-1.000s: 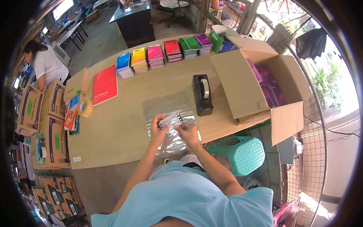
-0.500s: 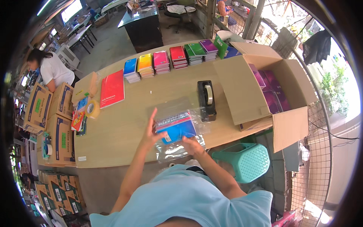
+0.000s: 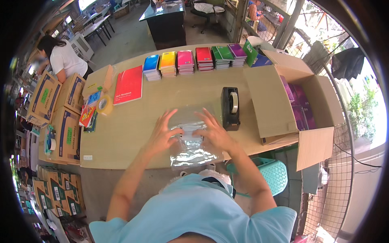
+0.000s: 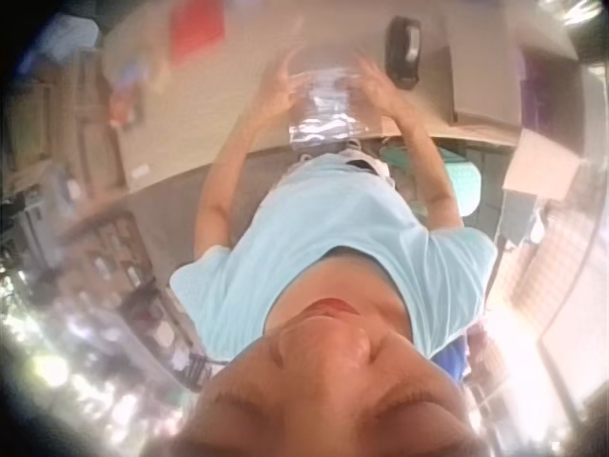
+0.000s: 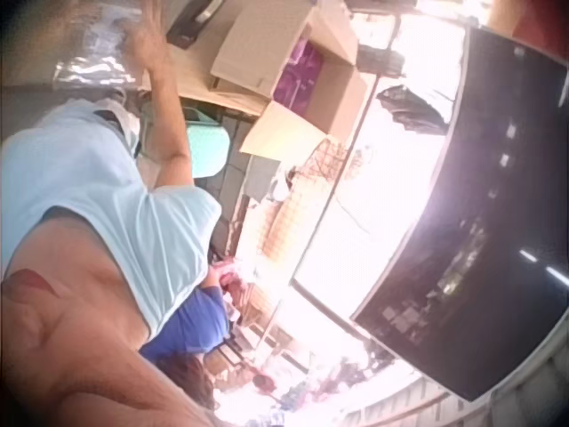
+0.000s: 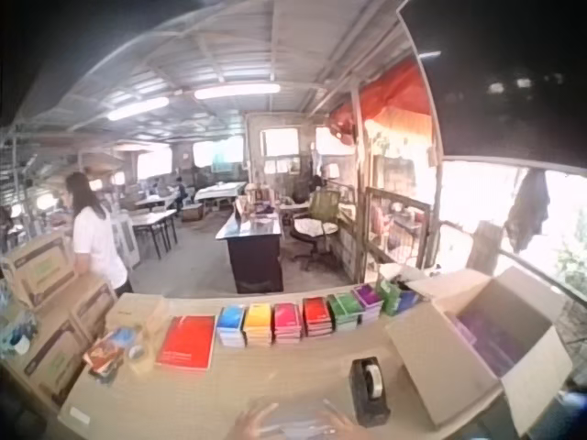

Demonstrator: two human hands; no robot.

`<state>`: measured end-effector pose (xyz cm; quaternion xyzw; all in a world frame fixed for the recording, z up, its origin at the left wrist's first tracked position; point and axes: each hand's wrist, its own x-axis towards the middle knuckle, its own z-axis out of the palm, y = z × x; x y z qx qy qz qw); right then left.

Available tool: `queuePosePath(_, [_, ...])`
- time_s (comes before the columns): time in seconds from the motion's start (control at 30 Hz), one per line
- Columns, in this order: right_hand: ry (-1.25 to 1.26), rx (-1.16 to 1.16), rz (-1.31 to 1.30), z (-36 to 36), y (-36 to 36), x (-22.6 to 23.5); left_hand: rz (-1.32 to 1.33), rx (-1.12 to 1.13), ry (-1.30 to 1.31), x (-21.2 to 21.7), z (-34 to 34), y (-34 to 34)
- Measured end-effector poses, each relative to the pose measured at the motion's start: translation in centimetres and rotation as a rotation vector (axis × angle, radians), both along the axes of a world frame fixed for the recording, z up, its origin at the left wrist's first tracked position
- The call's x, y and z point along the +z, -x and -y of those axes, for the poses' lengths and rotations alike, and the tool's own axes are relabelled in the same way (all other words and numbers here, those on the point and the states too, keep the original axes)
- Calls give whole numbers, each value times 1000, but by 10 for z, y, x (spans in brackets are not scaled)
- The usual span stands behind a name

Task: The person places stacks of small notebooks into clear plastic sleeves and then into a cardboard shipping box. The person picks up small colorful notebooks from the desk, stacks them, puts the stack into a plastic bag, and places the bagged notebooks into a large carton.

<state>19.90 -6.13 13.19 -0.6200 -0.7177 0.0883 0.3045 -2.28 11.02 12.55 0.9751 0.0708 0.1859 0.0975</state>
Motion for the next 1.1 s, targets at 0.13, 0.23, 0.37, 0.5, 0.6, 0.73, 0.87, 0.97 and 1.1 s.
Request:
queuePosePath(0.13, [-194,97,-22,-4,-22,8,117,-251,-143,28,-22,-2])
queuePosePath(0.23, [-225,-119,-1121,20,-11,-46,411,99,722,-16,6,19])
queuePosePath(0.37, [-18,-70,-1115,-22,32,-142,386,134,1227,-115,36,-28])
queuePosePath(0.5, [54,-94,-1136,-34,37,-165,234,136,1205,-116,30,-33])
queuePosePath(0.6, [22,-28,-1093,-36,40,-156,357,122,1301,-126,32,-28])
queuePosePath(0.73, [-176,-325,-134,-18,54,-47,770,458,924,-117,76,-23])
queuePosePath(0.87, [-189,-208,218,-16,47,-8,841,480,913,-119,90,-23])
queuePosePath(0.97, [-331,-265,-116,-22,40,15,592,473,510,-109,81,-13])
queuePosePath(1.1, [-165,-497,-59,-47,15,-11,570,394,553,-103,81,-15])
